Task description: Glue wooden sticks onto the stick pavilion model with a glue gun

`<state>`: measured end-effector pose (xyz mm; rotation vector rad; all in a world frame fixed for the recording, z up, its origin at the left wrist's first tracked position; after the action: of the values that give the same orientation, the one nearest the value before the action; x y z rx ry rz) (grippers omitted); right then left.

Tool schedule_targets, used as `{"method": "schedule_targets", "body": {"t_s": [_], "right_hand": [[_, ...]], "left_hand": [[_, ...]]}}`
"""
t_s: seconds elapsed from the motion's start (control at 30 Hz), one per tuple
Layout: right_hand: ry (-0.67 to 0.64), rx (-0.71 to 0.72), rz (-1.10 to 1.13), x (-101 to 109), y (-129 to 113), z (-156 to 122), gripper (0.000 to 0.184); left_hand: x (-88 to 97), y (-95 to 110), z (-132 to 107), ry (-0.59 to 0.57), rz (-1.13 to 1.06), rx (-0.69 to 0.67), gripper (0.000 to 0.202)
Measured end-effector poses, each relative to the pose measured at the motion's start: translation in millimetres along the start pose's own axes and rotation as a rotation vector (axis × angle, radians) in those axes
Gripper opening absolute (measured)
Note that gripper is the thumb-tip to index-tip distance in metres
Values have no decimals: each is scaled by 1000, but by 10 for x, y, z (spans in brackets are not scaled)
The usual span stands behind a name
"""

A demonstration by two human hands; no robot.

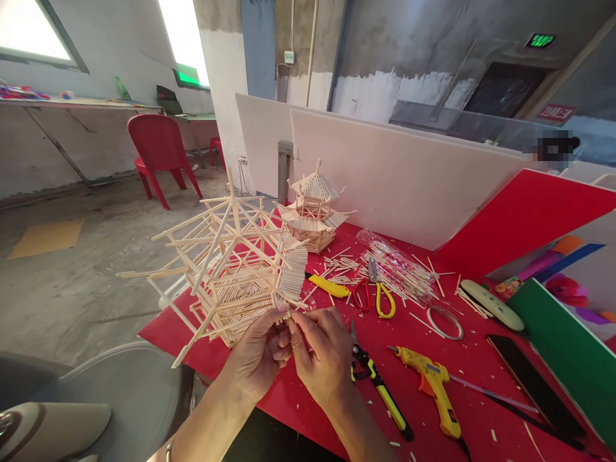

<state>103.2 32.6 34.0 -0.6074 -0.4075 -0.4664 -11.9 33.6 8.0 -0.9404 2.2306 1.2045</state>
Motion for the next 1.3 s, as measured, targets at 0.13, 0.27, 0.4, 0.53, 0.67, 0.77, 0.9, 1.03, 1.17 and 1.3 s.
{"method": "schedule_targets", "body": {"t_s": [0.13, 0.27, 0.4, 0.53, 0.67, 0.77, 0.9, 1.03, 1.17, 1.3], "right_hand": [[7, 2, 7, 21, -8, -11, 27], [-3, -9, -12, 39, 3, -39, 30], [-7, -15, -3, 63, 10, -72, 29], [1, -18, -3, 94, 10, -84, 28], [12, -17, 2, 104, -6, -68, 28], [25, -31, -6, 92, -19, -48, 23], [52, -34, -3, 89, -35, -38, 22], [90, -68, 13, 145, -17, -99, 16], [101, -167, 41, 215, 66, -257, 13], [14, -220, 77, 215, 134, -454, 9]], "left_hand": [[-24, 7, -3, -11, 10, -6, 20], [-20, -1, -12, -22, 12, -7, 20], [-1, -6, -11, -7, 3, -8, 21], [2, -4, 5, 2, 13, -10, 21], [-2, 0, 1, -12, 8, -15, 22], [6, -1, -23, -18, 10, -4, 24], [54, 0, -53, -43, 20, -8, 26], [169, -39, -66, -84, 55, -4, 28], [330, -176, -96, -25, 76, 34, 35], [395, -316, -172, 18, 139, -12, 21]]}}
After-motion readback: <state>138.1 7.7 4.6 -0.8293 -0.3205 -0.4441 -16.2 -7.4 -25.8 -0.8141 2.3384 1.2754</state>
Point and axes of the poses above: each hand's wrist, its own z-axis towards the middle knuckle, its own x-axis out of the back of the hand, y = z × x, the point moved 4 cm from there along z, towards the middle knuckle, and after that the axes turned 5 degrees about z, right-handed, at the moved point
